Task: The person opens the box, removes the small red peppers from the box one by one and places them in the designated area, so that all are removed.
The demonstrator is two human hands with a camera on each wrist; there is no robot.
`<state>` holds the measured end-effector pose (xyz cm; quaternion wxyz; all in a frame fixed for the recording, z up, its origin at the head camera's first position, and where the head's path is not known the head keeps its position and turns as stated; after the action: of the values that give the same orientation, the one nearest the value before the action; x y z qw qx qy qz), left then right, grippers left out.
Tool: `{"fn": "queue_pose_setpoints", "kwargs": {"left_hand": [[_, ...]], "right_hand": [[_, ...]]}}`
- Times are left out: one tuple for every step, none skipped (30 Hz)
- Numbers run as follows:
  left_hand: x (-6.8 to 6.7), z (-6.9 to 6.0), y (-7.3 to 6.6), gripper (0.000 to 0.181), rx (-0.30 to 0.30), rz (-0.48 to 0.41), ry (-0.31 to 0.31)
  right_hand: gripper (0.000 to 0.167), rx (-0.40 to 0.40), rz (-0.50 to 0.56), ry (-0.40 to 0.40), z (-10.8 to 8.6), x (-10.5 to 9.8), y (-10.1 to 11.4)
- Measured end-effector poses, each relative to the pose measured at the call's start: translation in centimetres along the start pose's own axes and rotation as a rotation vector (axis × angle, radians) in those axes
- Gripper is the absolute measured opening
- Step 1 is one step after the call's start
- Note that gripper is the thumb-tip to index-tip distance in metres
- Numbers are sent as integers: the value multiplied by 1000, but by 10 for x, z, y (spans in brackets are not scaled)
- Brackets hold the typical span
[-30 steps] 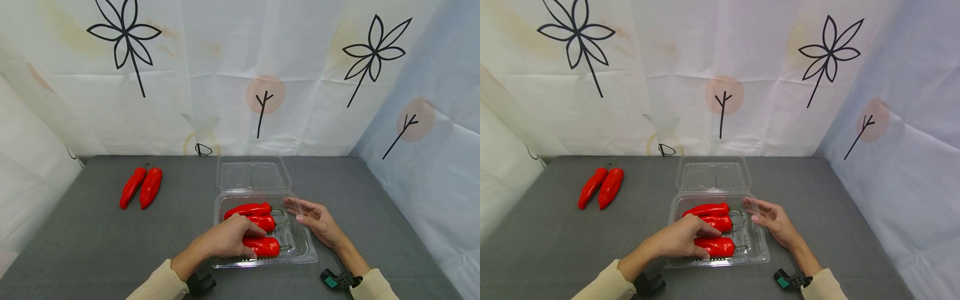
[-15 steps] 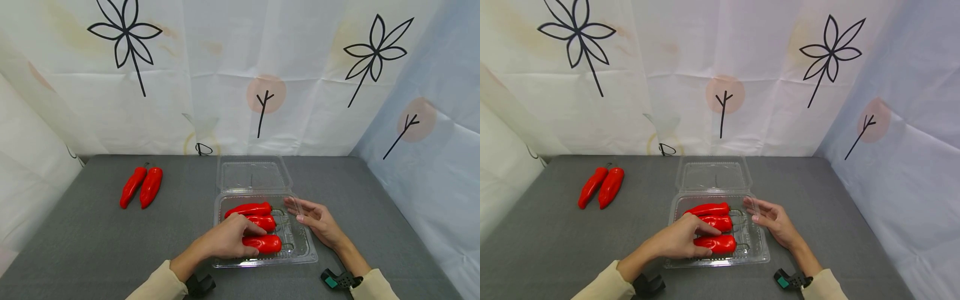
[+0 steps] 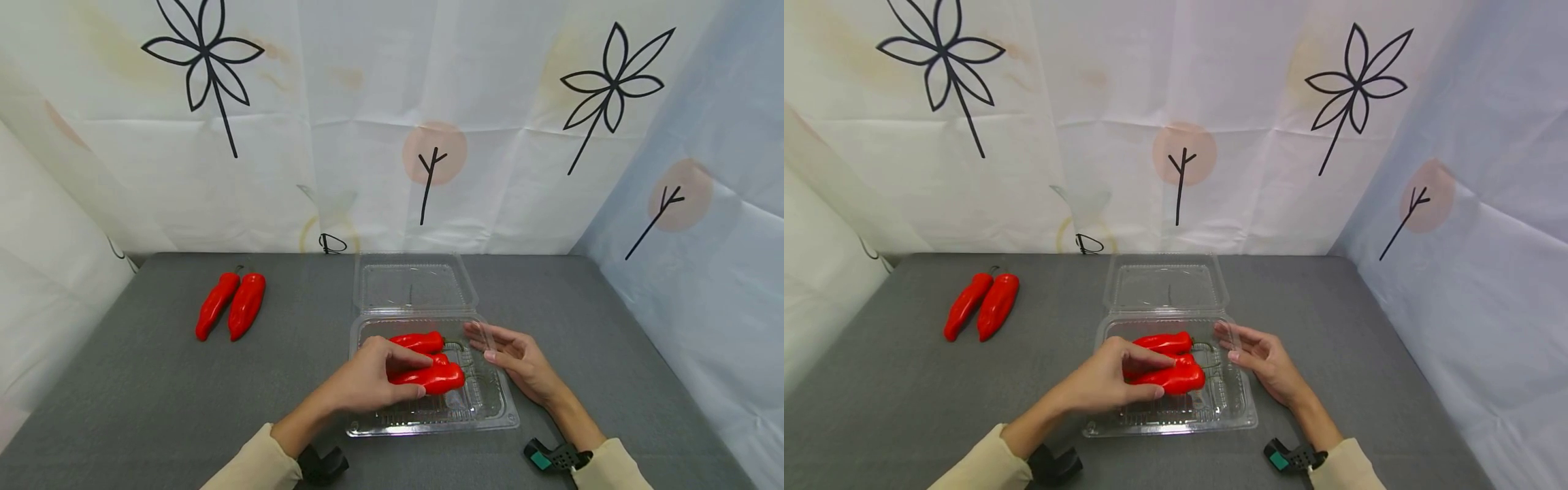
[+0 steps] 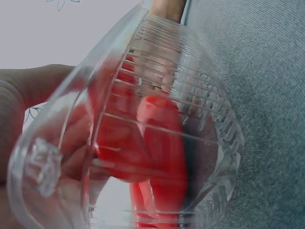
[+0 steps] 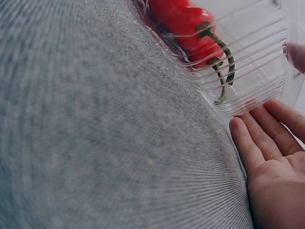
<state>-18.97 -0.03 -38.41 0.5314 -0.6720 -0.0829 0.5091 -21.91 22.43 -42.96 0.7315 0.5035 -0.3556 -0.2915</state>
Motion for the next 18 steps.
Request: {"fn": "queue_pose_setpoints", "kwargs": {"left_hand": [[-1, 0, 1, 37, -8, -36, -4], [-2, 0, 3, 37, -13, -66, -9], [-4, 0, 4, 37, -16, -93, -14], [-5, 0, 4, 37, -14, -116, -21], [-6, 0, 5, 37, -10, -138, -28], [-7, 0, 6, 37, -8, -157, -36], [-8, 0, 7, 37, -4, -177, -42], [-9, 0, 7, 37, 0, -195, -49], [-10, 0, 8, 37, 1, -215, -54], [-10, 0, 8, 38, 1, -229, -59], [-11, 0, 9, 38, -3, -245, -62], [-11, 0, 10, 38, -10, -255, -66], [-11, 0, 11, 38, -14, -268, -70], [-12, 0, 11, 38, -18, -276, -75], [-12, 1, 11, 39, -19, -285, -79], [-12, 1, 11, 39, -19, -290, -84], [-13, 1, 11, 39, -19, -297, -89], [-13, 1, 12, 39, -19, -302, -94]], "right_hand": [[51, 0, -2, 0, 0, 0, 0], [50, -3, -3, 3, 0, 0, 0], [50, -5, -2, 4, 0, 1, 0], [50, -10, 1, 8, 1, 1, 1], [50, -18, 2, 17, 1, 1, 1], [49, -24, 6, 23, 1, 2, 2], [49, -32, 9, 32, 1, 2, 2], [48, -39, 13, 40, 1, 3, 2], [48, -46, 17, 48, 1, 3, 2], [48, -52, 22, 55, 1, 3, 3], [47, -57, 25, 62, 1, 4, 3], [47, -57, 27, 62, 1, 4, 3], [47, -60, 26, 66, 1, 4, 3], [47, -60, 25, 65, 1, 4, 3], [47, -62, 19, 64, 1, 4, 4], [47, -57, 15, 57, 1, 4, 4], [47, -52, 11, 49, 1, 4, 4], [48, -47, 7, 40, 1, 3, 3]]}}
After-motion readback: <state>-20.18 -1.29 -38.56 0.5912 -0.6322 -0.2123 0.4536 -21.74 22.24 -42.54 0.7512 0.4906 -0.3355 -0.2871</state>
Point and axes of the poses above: each hand's wrist, its own z-axis towards the middle knuckle, its own x-axis out of the palm, y = z × x, the point moved 8 cm from there along z, towards the middle knuckle, and after that the axes turned 10 degrees about z, right-handed, at the moved point
